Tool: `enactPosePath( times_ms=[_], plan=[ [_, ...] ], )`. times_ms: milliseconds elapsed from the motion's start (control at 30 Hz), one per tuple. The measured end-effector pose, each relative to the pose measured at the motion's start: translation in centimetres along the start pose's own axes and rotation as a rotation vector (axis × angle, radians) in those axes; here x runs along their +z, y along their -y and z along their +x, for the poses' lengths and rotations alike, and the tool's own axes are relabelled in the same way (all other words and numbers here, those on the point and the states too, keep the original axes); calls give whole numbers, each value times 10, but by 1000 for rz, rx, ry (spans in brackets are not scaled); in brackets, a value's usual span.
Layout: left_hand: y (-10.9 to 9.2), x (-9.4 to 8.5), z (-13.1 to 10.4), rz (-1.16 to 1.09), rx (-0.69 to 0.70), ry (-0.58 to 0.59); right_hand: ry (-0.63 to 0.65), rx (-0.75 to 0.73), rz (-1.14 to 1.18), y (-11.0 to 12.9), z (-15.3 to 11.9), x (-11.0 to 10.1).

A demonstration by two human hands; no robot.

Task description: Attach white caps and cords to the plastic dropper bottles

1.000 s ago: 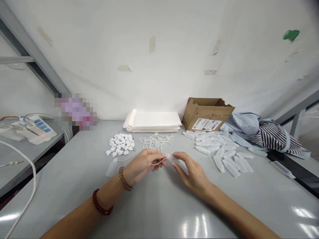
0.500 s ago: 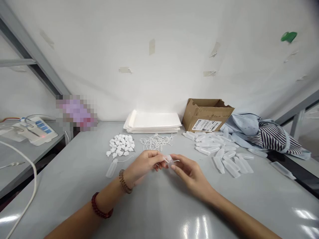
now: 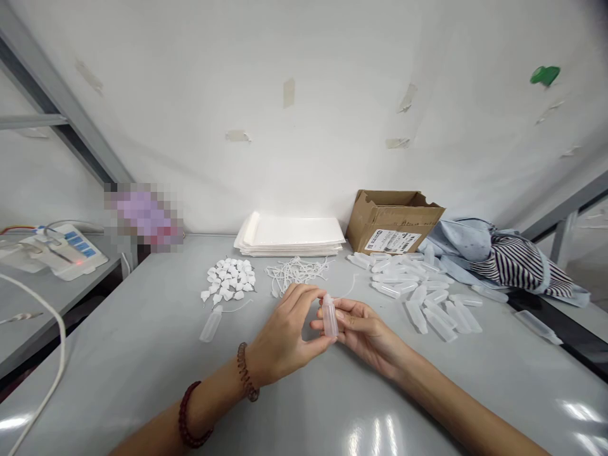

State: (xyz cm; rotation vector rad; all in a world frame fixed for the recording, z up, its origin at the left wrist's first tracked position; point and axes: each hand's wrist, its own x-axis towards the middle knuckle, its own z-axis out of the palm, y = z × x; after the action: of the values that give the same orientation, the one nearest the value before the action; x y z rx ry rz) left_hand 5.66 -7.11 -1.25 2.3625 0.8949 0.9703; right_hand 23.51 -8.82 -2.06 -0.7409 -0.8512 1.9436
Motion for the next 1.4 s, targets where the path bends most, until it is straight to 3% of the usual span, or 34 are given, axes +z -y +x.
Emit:
enactPosePath(
  times_ms=[300, 433, 567, 667, 800, 867, 967, 1067, 1400],
  plan=[
    [-4, -17, 6, 115, 108, 131, -5, -45, -459, 8, -5, -3],
    [-3, -31, -3, 231, 112, 181, -36, -131, -471, 6, 0, -5],
    [9, -62, -23, 285, -26, 239, -87, -182, -525, 1, 13, -2],
    [24, -92, -40, 317, -183, 248, -22, -164, -610, -4, 29, 7],
    [39, -117, -58, 363, -267, 293, -11, -286, -909, -13, 54, 25],
    [43, -121, -63, 381, -281, 300, -3, -444, -1140, -16, 67, 35],
    [46, -123, -66, 393, -286, 294, 160, -591, -1430, -20, 81, 48],
    [50, -122, -68, 390, -286, 282, 287, -599, -1602, -28, 91, 55],
    [65, -124, -73, 395, -342, 315, 283, -665, -1793, -47, 102, 55]
  ],
)
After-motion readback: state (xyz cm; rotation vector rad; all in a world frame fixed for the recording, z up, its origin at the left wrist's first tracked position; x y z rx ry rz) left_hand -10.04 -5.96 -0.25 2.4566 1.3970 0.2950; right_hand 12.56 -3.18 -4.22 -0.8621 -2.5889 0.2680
